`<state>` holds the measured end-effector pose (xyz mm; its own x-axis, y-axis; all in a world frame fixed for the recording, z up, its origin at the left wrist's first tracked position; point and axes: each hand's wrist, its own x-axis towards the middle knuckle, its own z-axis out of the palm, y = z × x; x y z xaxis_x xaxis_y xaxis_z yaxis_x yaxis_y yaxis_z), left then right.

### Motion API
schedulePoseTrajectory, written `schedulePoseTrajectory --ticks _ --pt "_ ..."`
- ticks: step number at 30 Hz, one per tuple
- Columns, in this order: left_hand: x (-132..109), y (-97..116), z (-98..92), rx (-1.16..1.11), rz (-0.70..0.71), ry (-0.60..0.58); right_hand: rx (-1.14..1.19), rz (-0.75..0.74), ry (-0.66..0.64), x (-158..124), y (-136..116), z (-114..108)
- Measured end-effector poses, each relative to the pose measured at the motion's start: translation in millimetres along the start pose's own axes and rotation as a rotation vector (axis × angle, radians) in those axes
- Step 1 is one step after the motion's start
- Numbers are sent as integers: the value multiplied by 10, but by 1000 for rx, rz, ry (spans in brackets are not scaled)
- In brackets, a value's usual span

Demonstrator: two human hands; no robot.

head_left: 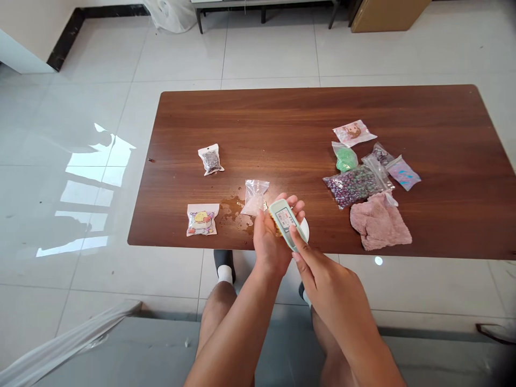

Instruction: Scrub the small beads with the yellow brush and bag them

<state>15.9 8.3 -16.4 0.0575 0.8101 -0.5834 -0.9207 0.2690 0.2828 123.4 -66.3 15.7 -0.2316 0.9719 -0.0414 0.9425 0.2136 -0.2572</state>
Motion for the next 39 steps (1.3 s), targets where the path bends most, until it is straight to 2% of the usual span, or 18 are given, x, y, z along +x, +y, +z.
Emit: schedulePoseTrajectory --ticks 3,6,12,14,16,19,21,25,29,33,37,39 --pt "-3 7 12 -9 6 28 87 -25 -55 27 8 10" --pt "-10 22 30 3 -6 -18 192 48 -29 47 29 17" --pt "35 123 -23 -179 0 25 748 224 30 5 87 -3" --pt "44 160 -43 -220 -26 25 867 274 34 -16 97 -1" --pt "41 180 -42 -204 -52 50 930 247 8 -30 99 7" --pt "26 172 -11 -142 -55 147 894 156 -53 -34 93 19" --pt "15 147 7 -112 -25 164 796 144 -84 -23 76 20" --pt "8 83 -6 -27 41 42 640 208 -122 5 2 8" --pt "15 33 -41 16 82 74 611 187 -203 11 -71 11" --pt "-10 -5 -51 21 109 18 478 160 -98 12 -67 18" --pt "-44 -30 -55 37 124 -6 513 139 -176 5 -43 -21" --pt "-48 -45 -54 57 107 -23 501 161 -159 4 -39 -38"
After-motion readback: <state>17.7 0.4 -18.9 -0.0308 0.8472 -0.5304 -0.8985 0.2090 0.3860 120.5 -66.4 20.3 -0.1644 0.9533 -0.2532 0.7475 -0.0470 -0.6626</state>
